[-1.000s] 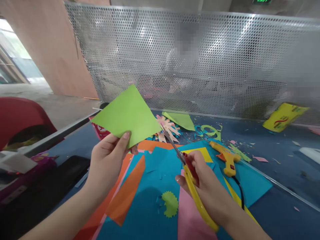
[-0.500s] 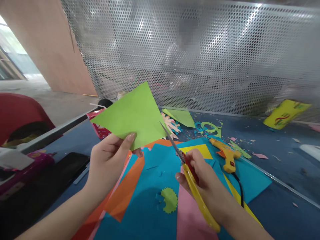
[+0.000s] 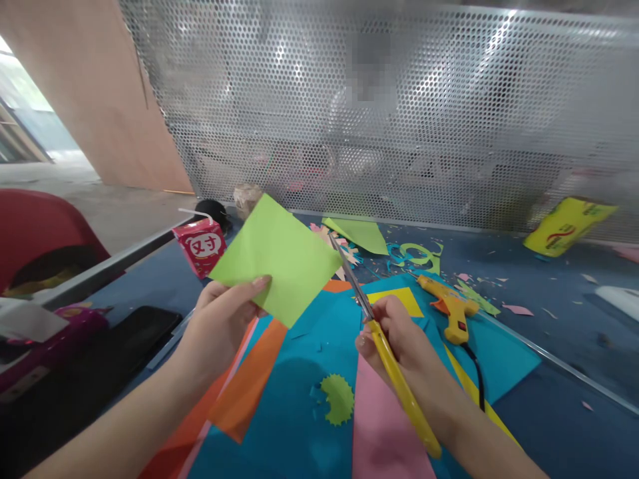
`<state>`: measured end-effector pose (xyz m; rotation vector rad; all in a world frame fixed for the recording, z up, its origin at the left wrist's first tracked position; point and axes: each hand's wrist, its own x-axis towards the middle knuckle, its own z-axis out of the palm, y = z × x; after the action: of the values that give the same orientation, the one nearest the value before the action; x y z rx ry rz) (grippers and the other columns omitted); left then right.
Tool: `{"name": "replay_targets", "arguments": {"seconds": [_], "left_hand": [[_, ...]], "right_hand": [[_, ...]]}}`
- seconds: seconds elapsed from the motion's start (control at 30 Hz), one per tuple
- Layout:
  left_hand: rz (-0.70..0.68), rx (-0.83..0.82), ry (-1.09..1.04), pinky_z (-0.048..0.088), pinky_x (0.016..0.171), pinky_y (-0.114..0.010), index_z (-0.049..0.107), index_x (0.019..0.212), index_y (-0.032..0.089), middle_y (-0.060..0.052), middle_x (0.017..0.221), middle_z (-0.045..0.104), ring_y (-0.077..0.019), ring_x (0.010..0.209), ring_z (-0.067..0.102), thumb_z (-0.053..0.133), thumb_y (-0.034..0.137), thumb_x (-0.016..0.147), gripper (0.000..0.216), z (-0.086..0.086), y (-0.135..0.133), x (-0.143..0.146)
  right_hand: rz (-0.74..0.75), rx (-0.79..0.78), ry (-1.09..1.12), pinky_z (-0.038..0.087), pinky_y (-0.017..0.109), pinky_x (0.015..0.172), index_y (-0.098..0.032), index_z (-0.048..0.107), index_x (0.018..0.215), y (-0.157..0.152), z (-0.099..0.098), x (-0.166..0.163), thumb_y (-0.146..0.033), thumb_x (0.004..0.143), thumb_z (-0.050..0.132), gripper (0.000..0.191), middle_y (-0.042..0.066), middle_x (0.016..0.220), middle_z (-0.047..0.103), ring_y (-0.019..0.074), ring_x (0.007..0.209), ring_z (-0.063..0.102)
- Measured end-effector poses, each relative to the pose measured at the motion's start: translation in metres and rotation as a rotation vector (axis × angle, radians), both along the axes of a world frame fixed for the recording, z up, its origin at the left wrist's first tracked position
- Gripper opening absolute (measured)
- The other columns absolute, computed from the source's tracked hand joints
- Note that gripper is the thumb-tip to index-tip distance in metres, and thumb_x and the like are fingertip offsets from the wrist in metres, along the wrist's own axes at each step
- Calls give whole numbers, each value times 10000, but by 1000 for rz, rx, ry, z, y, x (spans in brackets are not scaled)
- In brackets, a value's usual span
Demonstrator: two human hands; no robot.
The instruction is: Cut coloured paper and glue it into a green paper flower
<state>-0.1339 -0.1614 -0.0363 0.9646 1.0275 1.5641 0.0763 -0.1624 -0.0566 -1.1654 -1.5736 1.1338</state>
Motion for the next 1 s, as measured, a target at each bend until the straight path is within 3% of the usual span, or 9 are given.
{"name": "replay_targets", "arguments": {"seconds": [0.17,0.3,0.47,0.7,0.83,1.0], "left_hand": [[-225,-84,45,345,480,-225,569,511,142,23,482,497,-87,495,450,701,267,683,250,-1,0,2],[-156,-45,67,350,463,-229,560,516,144,18,439,533,-84,437,460,688,286,707,270,-1,1,7],[-29,-46,110,353,451,-226,577,566,147,-10,463,604,-92,436,470,682,327,709,252,-3,2,12],[-152,-129,191,372,452,-223,623,545,154,-17,513,598,-104,474,487,719,292,648,197,-5,-8,22],[-133,-94,209,338,446,-234,566,485,157,-10,428,549,-95,419,436,636,353,729,321,-5,-5,20],[-112,-99,134,296,437,-231,518,537,170,21,373,489,-85,390,386,583,371,773,317,-4,-5,21]], "right_hand": [[-14,-47,90,297,220,434,-254,455,817,-13,5,-5,-617,745,579,390,-51,654,417,99,516,348],[83,-89,115,307,236,454,-256,457,850,-11,-1,1,-612,808,497,360,-55,649,387,102,512,333],[8,-136,136,344,224,444,-251,489,836,-15,2,-6,-652,685,617,447,-19,726,450,113,562,394],[-30,-186,266,389,195,423,-274,533,817,-16,2,-8,-508,728,660,280,-24,707,500,95,508,410],[-90,-112,191,485,240,521,-268,529,800,-19,6,-10,-583,679,663,363,3,745,504,138,605,490],[7,-39,112,525,290,592,-279,532,769,-16,7,-11,-656,613,665,430,1,719,495,161,617,506]]}}
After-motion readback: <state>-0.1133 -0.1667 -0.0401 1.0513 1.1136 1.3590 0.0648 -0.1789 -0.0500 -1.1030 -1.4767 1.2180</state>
